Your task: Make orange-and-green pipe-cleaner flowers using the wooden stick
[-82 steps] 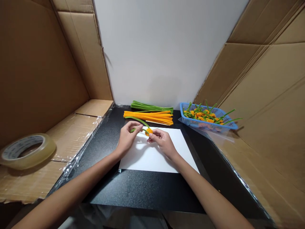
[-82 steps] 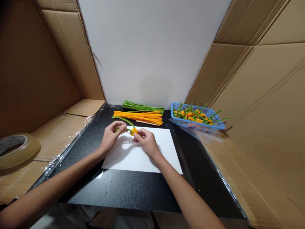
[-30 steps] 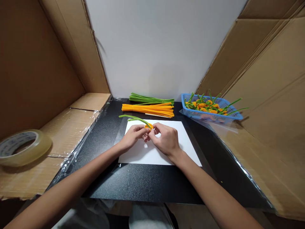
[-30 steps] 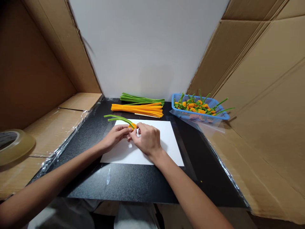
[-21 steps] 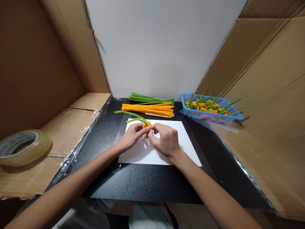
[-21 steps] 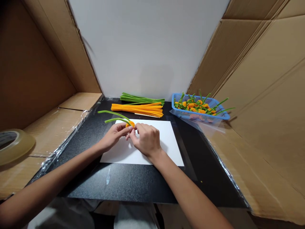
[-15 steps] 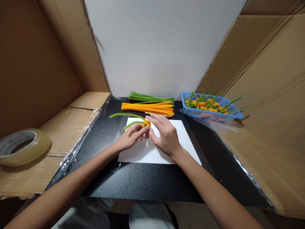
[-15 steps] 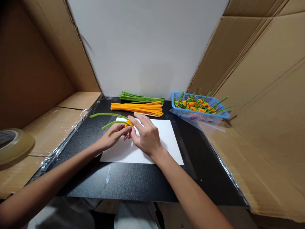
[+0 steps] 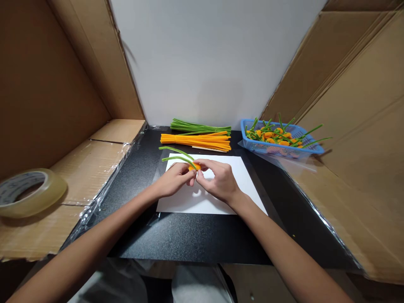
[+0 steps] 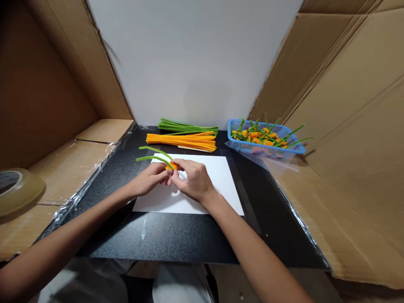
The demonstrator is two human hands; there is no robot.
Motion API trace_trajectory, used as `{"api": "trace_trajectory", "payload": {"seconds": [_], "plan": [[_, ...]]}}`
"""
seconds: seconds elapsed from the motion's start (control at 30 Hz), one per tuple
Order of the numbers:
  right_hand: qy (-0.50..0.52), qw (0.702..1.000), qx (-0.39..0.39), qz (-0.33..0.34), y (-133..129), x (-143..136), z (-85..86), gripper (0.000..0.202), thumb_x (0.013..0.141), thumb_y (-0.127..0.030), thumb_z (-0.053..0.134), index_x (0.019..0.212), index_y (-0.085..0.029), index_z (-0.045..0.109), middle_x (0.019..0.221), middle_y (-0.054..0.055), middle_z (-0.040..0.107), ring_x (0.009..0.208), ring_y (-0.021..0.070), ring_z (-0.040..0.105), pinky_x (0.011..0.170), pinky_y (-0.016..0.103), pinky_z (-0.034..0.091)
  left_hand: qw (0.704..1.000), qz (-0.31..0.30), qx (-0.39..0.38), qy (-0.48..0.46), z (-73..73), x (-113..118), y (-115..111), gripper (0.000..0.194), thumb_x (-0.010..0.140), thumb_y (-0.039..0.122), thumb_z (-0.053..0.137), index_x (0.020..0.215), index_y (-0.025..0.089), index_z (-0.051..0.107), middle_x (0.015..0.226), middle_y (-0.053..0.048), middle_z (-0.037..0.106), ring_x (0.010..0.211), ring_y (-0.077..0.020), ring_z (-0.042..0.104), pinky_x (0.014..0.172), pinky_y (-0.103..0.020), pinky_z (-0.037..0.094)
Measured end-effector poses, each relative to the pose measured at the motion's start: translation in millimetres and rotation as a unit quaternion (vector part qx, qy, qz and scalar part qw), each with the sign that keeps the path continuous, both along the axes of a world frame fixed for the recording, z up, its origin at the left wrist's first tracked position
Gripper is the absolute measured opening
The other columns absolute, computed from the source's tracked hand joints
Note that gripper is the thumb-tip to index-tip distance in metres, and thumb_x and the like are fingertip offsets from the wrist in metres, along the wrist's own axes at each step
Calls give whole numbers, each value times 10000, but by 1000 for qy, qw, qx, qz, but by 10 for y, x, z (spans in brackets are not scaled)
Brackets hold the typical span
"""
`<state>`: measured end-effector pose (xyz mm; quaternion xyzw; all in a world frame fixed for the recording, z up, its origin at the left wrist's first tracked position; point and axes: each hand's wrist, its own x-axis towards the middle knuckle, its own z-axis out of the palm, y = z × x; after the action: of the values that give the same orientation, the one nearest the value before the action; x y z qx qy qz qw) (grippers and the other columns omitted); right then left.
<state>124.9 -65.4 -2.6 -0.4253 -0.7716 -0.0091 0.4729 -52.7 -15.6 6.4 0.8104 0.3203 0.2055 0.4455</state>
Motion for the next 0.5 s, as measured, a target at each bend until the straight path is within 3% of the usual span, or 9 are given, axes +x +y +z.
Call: {"api": "trace_trajectory", "payload": {"seconds": [0.3, 0.5], "plan": [[-9, 999, -29, 8, 3, 10, -18, 247, 813, -127, 565, 1026, -173, 679, 902, 52, 773, 714, 168, 719, 724, 268, 559, 995, 41, 71, 65, 36, 0, -48, 348, 884, 357, 436, 628, 167, 576, 669, -14, 607, 695, -176, 539, 662, -283, 353], [-18, 998, -60, 12, 2, 20, -21, 260, 817, -113, 540, 1024, -171, 687, 861, 47, 765, 692, 166, 711, 694, 263, 537, 994, 48, 73, 66, 21, 6, -44, 349, 869, 334, 435, 590, 164, 558, 634, -15, 582, 646, -166, 526, 632, -283, 330]]}}
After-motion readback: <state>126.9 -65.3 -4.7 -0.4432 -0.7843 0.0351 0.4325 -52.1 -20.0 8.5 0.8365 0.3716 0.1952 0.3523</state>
